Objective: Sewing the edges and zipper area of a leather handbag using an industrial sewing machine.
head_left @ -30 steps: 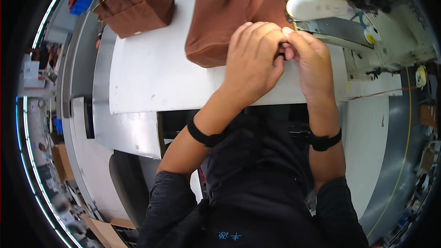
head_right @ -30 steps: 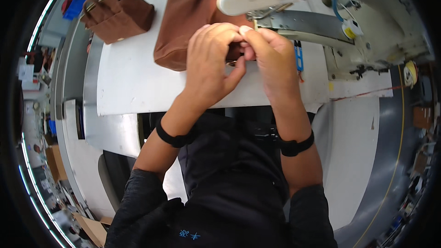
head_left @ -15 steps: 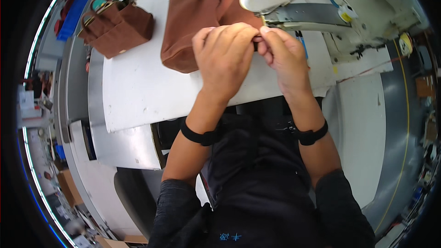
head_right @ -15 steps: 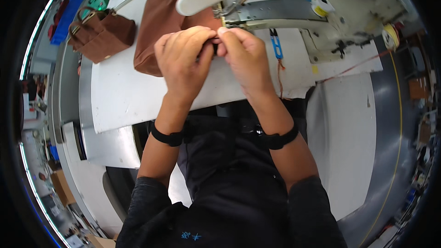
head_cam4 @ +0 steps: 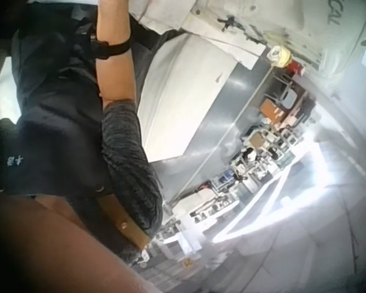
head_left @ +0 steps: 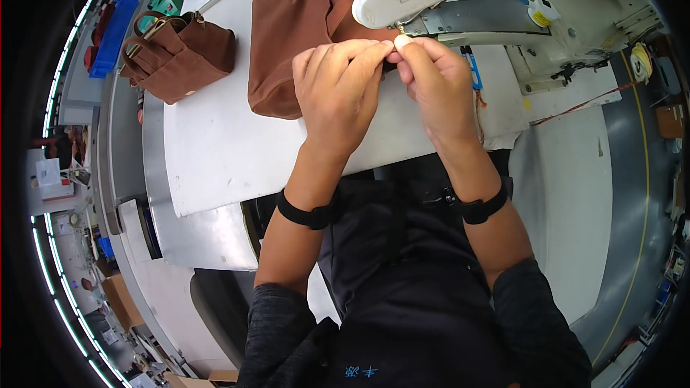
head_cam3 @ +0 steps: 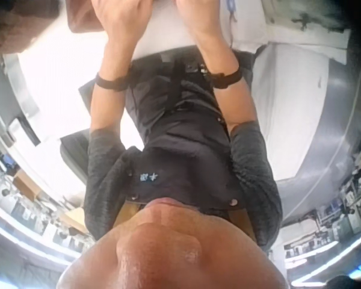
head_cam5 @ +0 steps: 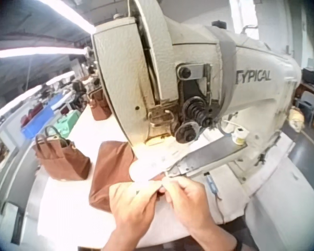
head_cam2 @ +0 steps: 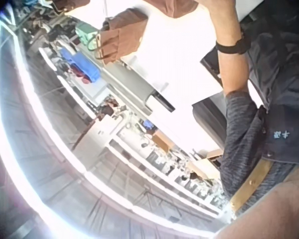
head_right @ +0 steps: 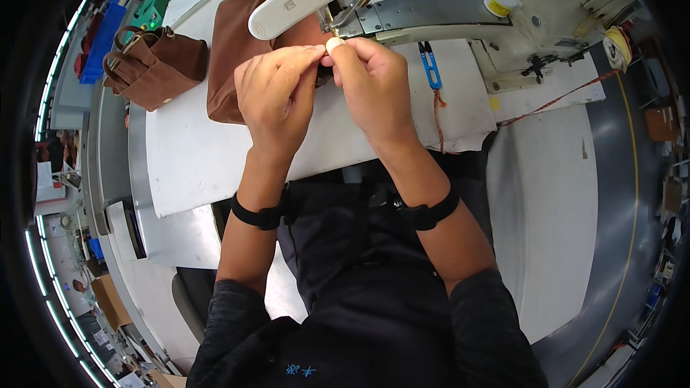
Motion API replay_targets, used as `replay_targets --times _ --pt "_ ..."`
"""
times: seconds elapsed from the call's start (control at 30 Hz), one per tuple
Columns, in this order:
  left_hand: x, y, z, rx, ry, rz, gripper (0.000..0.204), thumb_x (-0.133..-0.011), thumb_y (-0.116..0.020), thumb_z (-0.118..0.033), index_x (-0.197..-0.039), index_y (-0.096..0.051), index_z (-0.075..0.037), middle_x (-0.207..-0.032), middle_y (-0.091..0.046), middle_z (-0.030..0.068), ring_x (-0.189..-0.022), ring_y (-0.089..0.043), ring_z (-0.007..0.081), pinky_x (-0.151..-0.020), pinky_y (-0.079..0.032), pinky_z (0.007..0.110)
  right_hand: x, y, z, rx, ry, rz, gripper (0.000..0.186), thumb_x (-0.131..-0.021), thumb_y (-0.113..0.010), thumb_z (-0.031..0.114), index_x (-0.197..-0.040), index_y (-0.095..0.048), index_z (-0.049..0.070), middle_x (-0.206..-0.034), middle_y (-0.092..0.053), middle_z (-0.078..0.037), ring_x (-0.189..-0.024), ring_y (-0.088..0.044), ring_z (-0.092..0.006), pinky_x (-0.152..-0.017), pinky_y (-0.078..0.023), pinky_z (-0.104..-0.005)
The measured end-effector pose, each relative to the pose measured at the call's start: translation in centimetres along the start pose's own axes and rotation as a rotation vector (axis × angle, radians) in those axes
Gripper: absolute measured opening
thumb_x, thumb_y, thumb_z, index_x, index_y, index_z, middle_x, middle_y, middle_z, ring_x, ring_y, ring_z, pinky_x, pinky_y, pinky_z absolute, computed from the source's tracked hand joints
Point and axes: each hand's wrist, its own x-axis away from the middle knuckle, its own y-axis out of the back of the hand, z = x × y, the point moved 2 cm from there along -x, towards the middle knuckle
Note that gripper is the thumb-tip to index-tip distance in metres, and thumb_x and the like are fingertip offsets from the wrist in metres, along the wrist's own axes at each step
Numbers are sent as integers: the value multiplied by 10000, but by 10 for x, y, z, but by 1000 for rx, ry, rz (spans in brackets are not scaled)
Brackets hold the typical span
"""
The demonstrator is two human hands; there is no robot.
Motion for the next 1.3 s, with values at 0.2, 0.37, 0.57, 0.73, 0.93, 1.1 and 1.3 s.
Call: replay_targets --times 0.2,0.37,0.57,0.73,0.93,1.1,1.3 --pt "-3 -4 6 7 25 13 194 -833 -767 -69 -1015 -753 -132 -928 -695 -36 -803 -612 158 -792 -401 321 -5 -2 5 62 -11 -16 243 -977 -641 176 -833 -720 -3 -658 -581 25 -577 -445 -26 -527 -340 -219" --pt "-5 -11 12 -7 16 -21 194 -823 -781 -79 -1006 -762 -140 -913 -698 -49 -803 -618 146 -782 -400 316 -4 -3 10 65 -78 -31 241 -974 -621 167 -845 -728 -6 -651 -619 0 -522 -478 -43 -480 -378 -231" --pt "-5 -15 11 -36 52 -39 149 -827 -787 -69 -964 -774 -126 -917 -739 -25 -837 -664 144 -776 -416 297 -5 0 10 150 -36 -27 232 -974 -586 155 -882 -728 -4 -661 -646 -28 -493 -533 -61 -449 -411 -228" --pt "-7 -15 10 -64 34 -44 164 -815 -792 -102 -967 -766 -156 -898 -691 -64 -806 -619 141 -776 -401 312 -5 10 21 264 84 -116 241 -990 -645 215 -920 -706 -7 -648 -647 -30 -477 -536 -65 -450 -427 -241" --pt "-8 -17 5 -57 74 -10 163 -821 -786 -74 -974 -764 -126 -901 -704 -8 -833 -644 170 -758 -426 317 -29 16 35 277 169 25 218 -990 -633 178 -937 -678 -28 -603 -627 -21 -460 -525 -59 -436 -407 -244" --pt "-11 -14 11 27 57 21 178 -805 -790 -49 -972 -764 -103 -826 -657 14 -754 -602 200 -690 -430 333 -35 17 32 245 188 96 220 -986 -629 172 -908 -681 -27 -600 -627 -22 -433 -491 -57 -425 -395 -244" --pt "-11 -16 10 49 63 2 171 -815 -785 -50 -977 -765 -102 -828 -664 7 -743 -591 200 -696 -431 335 -36 16 33 276 135 93 225 -985 -624 172 -883 -680 -20 -607 -627 -24 -437 -502 -60 -428 -404 -240"
